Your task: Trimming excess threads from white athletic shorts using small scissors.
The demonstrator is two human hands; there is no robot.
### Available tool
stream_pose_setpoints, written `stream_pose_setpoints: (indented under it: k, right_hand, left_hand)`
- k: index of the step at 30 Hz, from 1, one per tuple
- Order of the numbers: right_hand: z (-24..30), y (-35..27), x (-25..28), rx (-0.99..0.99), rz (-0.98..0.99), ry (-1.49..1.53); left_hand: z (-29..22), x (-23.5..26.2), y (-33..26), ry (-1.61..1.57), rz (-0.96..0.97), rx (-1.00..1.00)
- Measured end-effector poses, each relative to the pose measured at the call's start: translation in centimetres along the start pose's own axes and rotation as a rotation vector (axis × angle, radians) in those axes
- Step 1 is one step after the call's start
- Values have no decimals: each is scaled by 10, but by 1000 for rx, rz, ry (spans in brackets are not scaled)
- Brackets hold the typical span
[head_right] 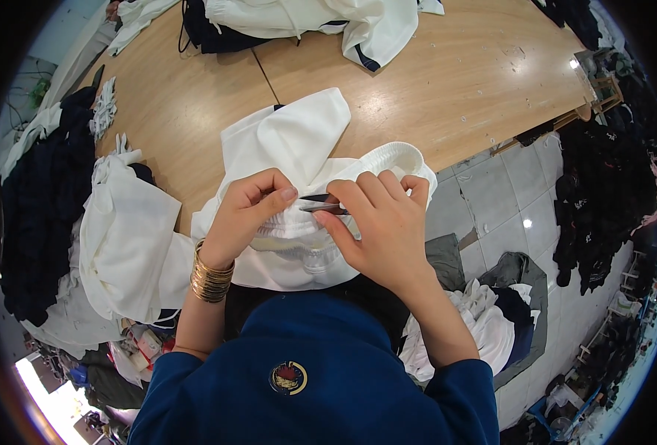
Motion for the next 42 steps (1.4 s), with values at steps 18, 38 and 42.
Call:
stream_pose_setpoints:
  k: [18,38,42]
  right_hand:
    - [-2,-11,-18,-113,-174,490]
    - [-15,-9,-3,-33,31,70]
    - [-13,-7,-6,-17,-8,72]
  left_hand:
    - [19,-8,2,-230,-8,139]
    - [7,-9,0,-186,14,143]
    - [7,-11,0,-173,8,113]
Point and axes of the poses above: each hand's wrist, its own y-axis towards the middle knuckle, its own x-axis out of the back of the hand, z = x × y, the point moved 7 cm from there along y, towards the middle knuckle, and after that the axes turned 3 degrees about -z, right-handed, at the moved point
